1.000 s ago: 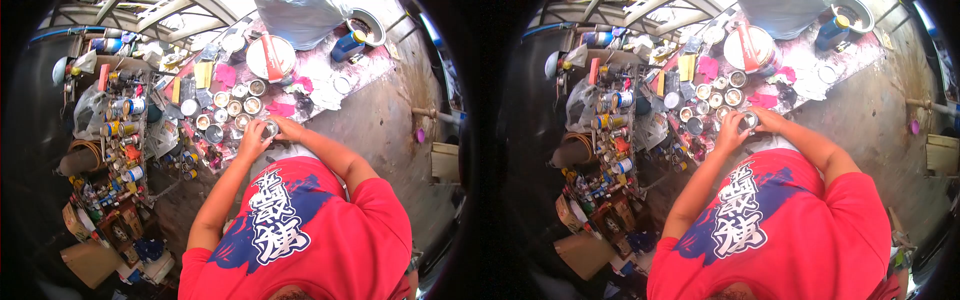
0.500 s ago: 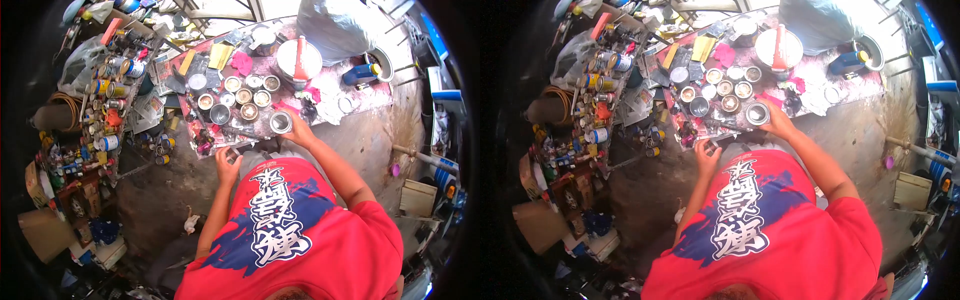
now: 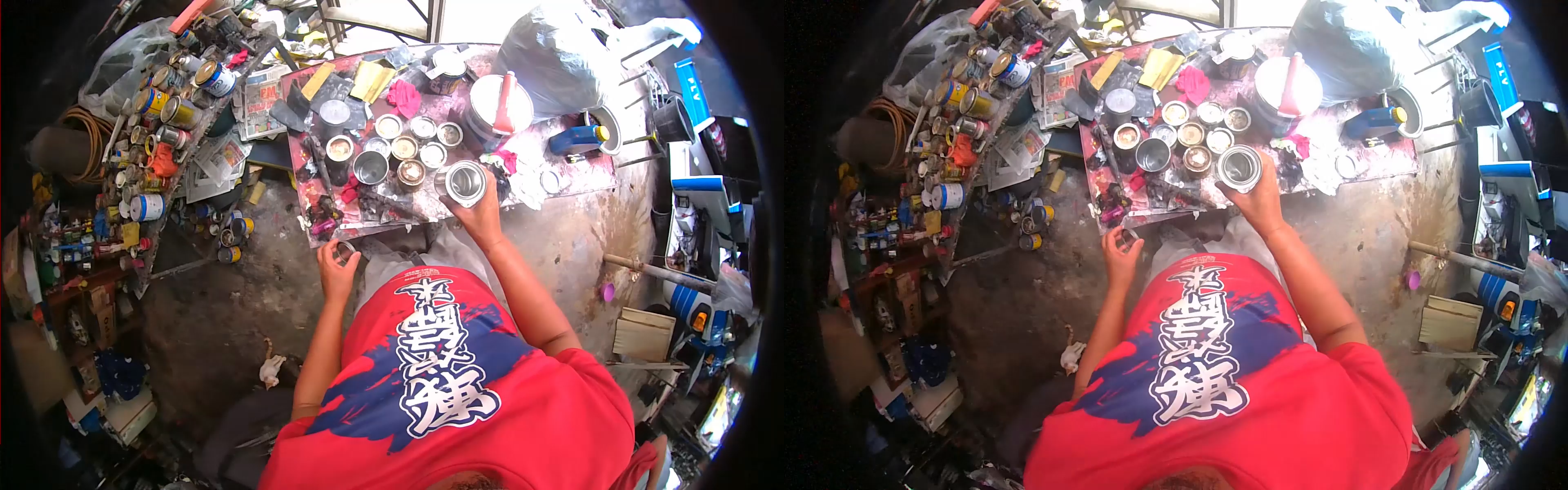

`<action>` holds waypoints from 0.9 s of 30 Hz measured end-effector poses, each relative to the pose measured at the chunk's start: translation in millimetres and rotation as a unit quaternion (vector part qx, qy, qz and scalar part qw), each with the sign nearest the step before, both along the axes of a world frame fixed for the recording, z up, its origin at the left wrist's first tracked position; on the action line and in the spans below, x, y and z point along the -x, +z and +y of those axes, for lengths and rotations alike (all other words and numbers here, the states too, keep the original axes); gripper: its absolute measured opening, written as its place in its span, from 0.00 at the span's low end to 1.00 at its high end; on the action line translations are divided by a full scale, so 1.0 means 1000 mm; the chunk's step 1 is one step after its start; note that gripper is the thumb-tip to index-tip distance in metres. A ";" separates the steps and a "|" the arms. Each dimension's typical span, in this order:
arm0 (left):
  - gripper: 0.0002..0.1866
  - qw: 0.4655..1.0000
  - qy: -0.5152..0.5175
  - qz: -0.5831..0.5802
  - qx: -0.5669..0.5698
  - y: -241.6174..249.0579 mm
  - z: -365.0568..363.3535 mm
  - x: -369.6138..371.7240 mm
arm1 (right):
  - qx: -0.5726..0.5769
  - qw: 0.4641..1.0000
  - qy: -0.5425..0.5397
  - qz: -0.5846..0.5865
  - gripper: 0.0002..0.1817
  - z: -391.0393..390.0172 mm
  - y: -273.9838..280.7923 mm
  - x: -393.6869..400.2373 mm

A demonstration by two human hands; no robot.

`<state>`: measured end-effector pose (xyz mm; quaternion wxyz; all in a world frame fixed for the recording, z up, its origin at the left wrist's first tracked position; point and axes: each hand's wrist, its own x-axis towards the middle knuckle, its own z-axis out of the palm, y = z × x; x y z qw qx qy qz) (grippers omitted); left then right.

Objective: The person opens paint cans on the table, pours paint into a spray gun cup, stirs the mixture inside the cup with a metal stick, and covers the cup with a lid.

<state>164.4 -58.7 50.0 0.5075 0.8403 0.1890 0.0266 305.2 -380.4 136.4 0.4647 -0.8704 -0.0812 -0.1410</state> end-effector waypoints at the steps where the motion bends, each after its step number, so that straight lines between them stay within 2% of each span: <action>1: 0.32 1.000 0.001 0.004 0.003 0.001 0.004 0.001 | -0.005 1.000 -0.002 0.001 0.46 0.003 -0.002 0.002; 2: 0.32 1.000 0.003 0.001 0.029 0.003 0.008 0.002 | -0.009 1.000 -0.005 0.003 0.47 0.007 -0.005 0.005; 5: 0.33 1.000 -0.001 -0.006 0.019 -0.011 0.025 0.008 | 0.008 1.000 -0.015 -0.012 0.48 0.018 -0.008 0.013; 12: 0.33 1.000 -0.017 0.004 -0.025 -0.009 0.045 0.014 | 0.005 0.997 -0.038 -0.067 0.49 0.033 -0.009 0.021; 15: 0.33 0.999 -0.027 0.009 -0.031 -0.009 0.052 0.014 | -0.029 0.992 -0.067 -0.101 0.47 0.042 -0.011 0.021; 18: 0.33 0.998 -0.035 0.018 -0.043 -0.006 0.057 0.017 | -0.079 0.991 -0.089 -0.063 0.49 0.051 -0.009 0.024; 21: 0.32 0.998 -0.041 0.019 -0.049 -0.007 0.061 0.013 | 0.043 0.989 -0.079 -0.114 0.51 0.048 -0.006 0.016; 27: 0.33 0.999 -0.028 0.017 -0.024 -0.004 0.063 0.010 | 0.097 0.984 -0.049 -0.145 0.49 0.053 -0.015 0.000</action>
